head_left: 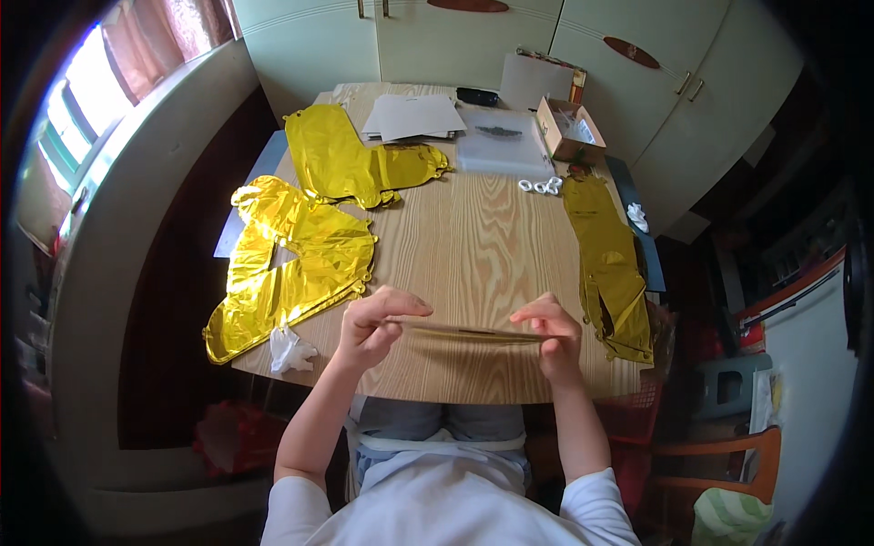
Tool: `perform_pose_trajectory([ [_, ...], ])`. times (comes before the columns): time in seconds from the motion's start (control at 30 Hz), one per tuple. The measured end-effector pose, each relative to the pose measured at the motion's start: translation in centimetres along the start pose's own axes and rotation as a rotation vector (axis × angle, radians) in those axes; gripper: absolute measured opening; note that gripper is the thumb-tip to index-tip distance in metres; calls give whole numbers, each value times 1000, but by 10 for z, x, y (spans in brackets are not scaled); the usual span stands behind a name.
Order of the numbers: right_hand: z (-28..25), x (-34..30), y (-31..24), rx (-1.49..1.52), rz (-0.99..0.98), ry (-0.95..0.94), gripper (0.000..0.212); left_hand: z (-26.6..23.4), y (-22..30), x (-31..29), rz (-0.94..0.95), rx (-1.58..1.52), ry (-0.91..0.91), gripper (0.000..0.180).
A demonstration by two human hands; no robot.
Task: Manually packaging gold foil decorations or balloons into plastic sleeves with cardboard inserts.
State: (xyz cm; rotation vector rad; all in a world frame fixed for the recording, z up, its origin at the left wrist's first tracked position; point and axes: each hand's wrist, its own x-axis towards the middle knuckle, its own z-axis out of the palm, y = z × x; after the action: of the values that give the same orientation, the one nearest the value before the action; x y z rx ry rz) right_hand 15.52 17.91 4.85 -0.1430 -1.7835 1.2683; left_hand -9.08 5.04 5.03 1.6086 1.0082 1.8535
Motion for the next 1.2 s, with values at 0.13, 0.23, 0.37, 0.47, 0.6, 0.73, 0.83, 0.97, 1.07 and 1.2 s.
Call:
perform_pose_trajectory([
  [0.13,7,-9,12,112,206,43,58,-1,-8,0,-82,-91,76,44],
  [0.23,2,-15,18,98,256,18,63,-7,-12,-13,-181,-102,15,25],
  [0.37,-1,-10,10,34,188,-50,48,-2,5,-10,-283,-77,23,23],
  [0.47,0,-12,8,-27,214,-69,34,-2,5,-16,-379,-34,35,18],
  [0.6,9,-13,-4,124,421,138,24,5,20,-7,-531,77,55,11],
  [0.73,14,-6,12,85,524,221,34,5,-9,-7,-661,-47,239,20],
  [0.83,-3,-17,58,-245,585,182,37,-6,-50,-9,-668,321,206,44],
  [0.97,2,-21,58,-822,504,113,48,1,-58,-18,-402,918,89,64],
  [1.07,5,-30,55,-1087,345,39,48,22,-42,-21,-252,1170,-166,67],
  [1.2,20,-34,28,-1140,105,-211,34,71,-27,-44,-223,1246,-425,64],
])
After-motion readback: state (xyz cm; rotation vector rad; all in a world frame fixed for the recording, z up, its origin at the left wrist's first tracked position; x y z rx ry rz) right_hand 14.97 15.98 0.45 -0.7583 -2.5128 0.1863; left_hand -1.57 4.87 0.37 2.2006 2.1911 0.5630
